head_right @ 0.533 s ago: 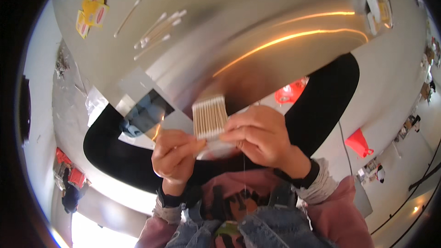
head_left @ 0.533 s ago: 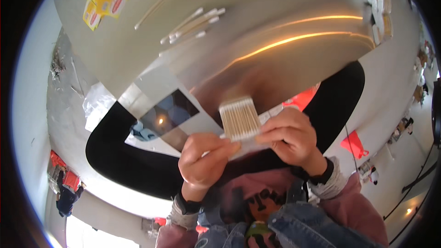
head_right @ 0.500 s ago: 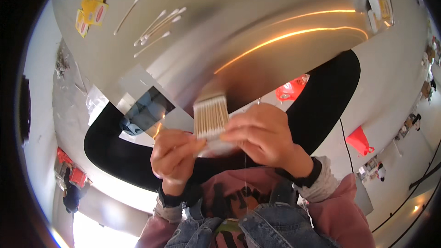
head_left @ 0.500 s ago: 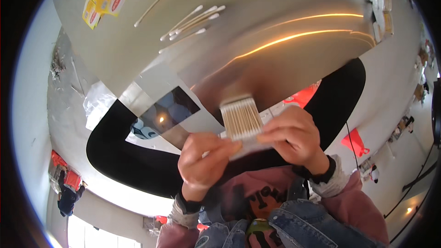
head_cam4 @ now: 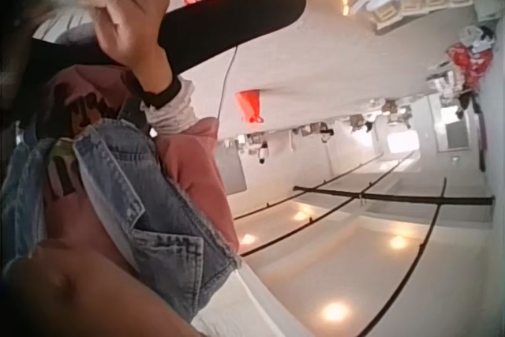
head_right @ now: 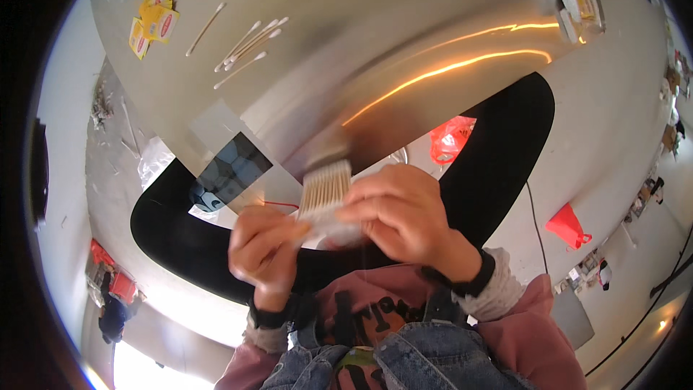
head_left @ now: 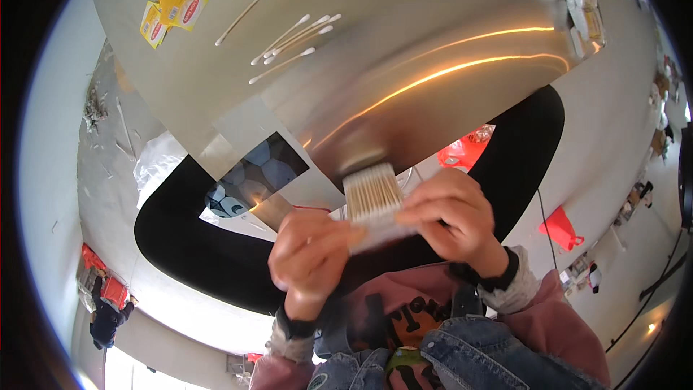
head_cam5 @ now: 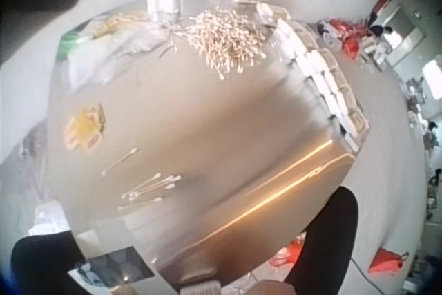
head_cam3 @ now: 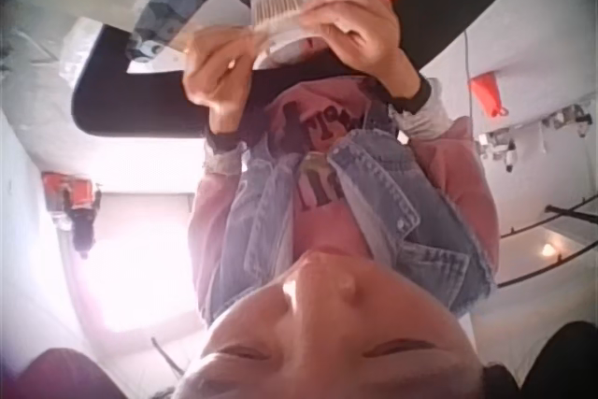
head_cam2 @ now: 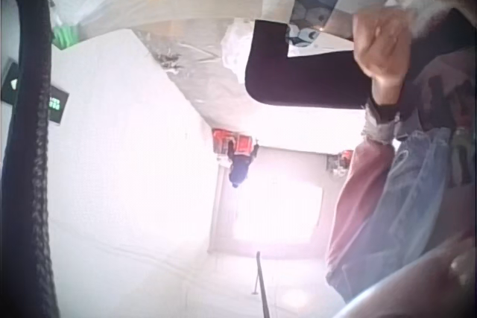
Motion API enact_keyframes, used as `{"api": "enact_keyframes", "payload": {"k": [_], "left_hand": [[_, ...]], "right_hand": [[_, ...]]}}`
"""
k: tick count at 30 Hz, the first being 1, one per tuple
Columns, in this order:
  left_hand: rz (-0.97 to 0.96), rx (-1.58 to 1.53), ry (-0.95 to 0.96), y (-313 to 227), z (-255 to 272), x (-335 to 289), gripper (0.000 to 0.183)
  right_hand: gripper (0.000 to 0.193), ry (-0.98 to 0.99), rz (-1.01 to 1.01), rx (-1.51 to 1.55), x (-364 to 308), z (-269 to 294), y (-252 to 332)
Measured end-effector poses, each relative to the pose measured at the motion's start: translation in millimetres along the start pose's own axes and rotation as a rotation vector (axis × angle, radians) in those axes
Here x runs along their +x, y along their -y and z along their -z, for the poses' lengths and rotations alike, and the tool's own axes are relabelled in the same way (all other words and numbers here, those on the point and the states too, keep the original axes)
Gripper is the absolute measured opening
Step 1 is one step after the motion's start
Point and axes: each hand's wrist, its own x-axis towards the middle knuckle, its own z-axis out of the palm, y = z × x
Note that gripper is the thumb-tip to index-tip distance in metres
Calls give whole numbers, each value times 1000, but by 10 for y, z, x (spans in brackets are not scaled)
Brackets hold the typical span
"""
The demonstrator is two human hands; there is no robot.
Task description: Organizing and packing cotton swabs into small plastic bags.
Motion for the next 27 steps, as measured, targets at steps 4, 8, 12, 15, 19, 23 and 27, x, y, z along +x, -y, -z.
{"api": "enact_keyframes", "payload": {"k": [4, 8, 12, 15, 19, 23, 27], "left_hand": [[20, 55, -37, -18, 9, 136, 24], [193, 7, -82, -51, -114, 12, 18], [319, -141, -132, -85, -87, 11, 16], [227, -149, -127, -316, 34, 27, 21], [34, -119, -32, -656, 141, -14, 25], [-110, -150, 2, -826, 125, -125, 27], [-120, -220, -42, -1030, 111, -209, 26]], "right_hand": [[9, -38, -71, 13, 25, -62, 25], [8, -64, -202, 84, -22, -156, 45], [10, -85, -252, 117, -69, -173, 132], [11, -89, -199, 148, -142, -103, 367], [8, -94, -151, 104, -260, 32, 709], [8, -98, -103, 263, -399, 105, 912], [10, -135, -126, 389, -531, 172, 1104]]}}
